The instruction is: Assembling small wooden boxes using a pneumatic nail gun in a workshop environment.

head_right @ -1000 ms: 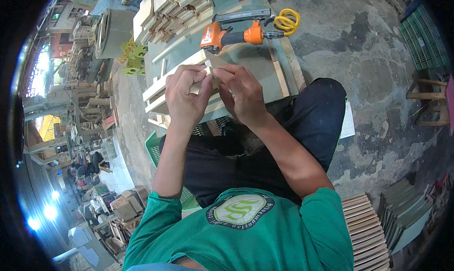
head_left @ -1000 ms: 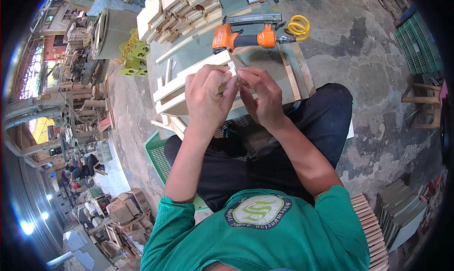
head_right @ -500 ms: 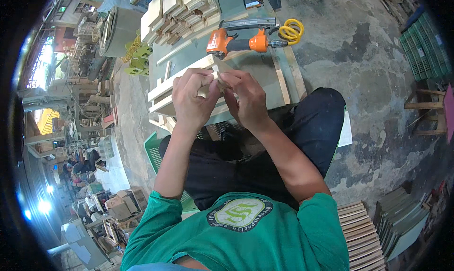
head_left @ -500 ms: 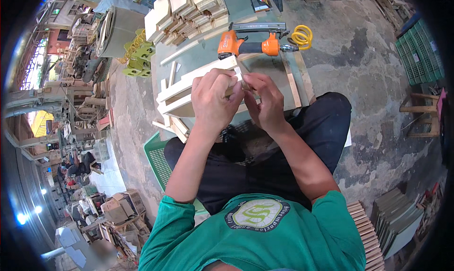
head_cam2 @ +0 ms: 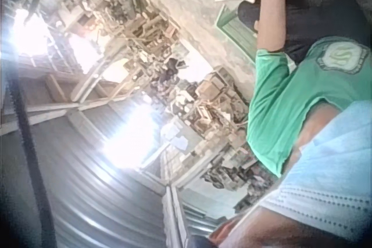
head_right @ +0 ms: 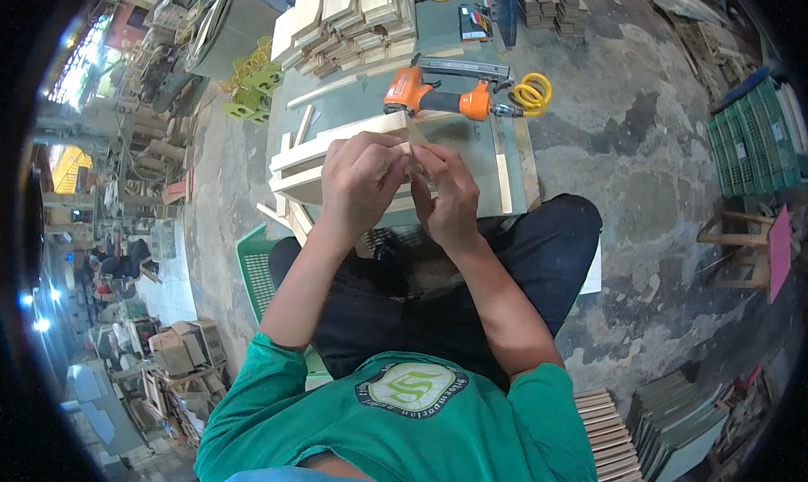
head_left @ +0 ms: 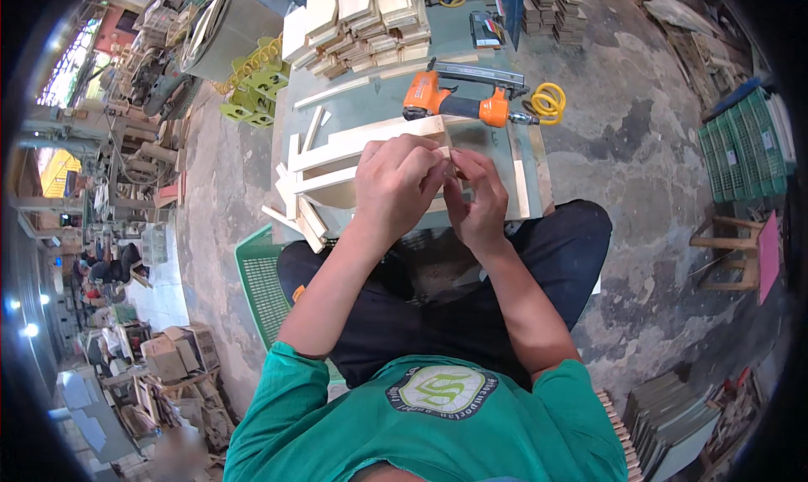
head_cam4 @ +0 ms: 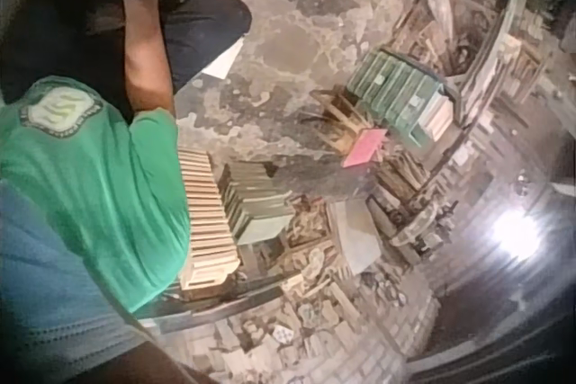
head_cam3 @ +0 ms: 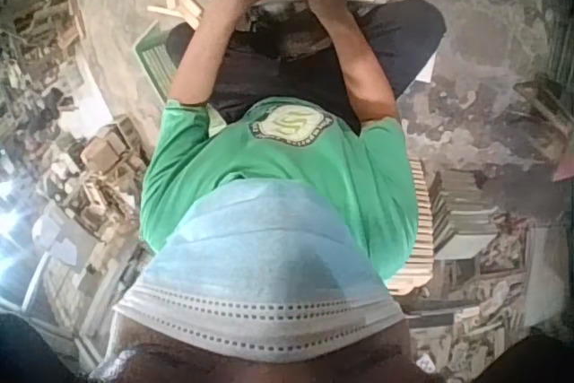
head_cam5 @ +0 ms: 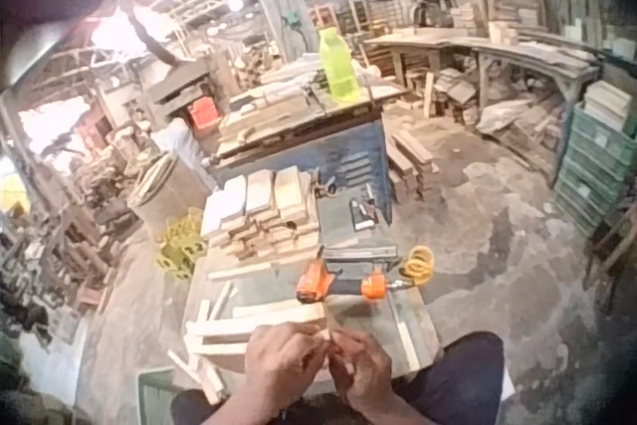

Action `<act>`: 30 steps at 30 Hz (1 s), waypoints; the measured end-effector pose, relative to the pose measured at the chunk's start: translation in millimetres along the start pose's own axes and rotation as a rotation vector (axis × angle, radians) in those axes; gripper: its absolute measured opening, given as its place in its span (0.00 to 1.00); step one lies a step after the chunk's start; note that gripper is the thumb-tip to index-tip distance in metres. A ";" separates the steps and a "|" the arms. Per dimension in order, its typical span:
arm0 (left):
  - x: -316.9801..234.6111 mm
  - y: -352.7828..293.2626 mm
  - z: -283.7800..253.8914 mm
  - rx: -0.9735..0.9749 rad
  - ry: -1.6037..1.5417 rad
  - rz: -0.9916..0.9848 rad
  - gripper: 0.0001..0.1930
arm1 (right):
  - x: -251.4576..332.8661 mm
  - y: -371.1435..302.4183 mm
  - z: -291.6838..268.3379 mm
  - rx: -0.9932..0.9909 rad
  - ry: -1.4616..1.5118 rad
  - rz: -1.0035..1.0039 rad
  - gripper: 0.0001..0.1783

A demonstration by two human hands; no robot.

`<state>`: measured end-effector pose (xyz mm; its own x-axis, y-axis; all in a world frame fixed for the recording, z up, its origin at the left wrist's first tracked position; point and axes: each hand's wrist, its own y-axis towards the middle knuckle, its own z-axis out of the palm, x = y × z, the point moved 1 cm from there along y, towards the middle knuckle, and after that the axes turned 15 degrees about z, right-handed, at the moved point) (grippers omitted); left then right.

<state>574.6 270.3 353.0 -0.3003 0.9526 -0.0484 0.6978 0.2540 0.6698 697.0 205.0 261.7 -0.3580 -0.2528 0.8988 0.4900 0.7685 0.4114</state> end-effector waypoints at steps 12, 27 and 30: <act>-0.4 -9.3 -14.1 0.045 -0.038 -0.074 0.11 | 0.1 -3.3 3.0 0.059 0.034 -0.040 0.23; -4.7 -6.3 -0.2 0.031 0.015 -0.114 0.09 | -8.4 -7.1 4.6 0.009 -0.024 0.035 0.18; -4.1 -6.4 -1.4 0.034 0.017 -0.108 0.09 | -6.2 -5.9 4.0 0.019 -0.038 0.020 0.23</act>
<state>570.5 264.6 349.9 -0.3854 0.9166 -0.1061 0.6825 0.3605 0.6358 693.2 204.4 253.1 -0.3790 -0.2151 0.9000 0.4820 0.7843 0.3905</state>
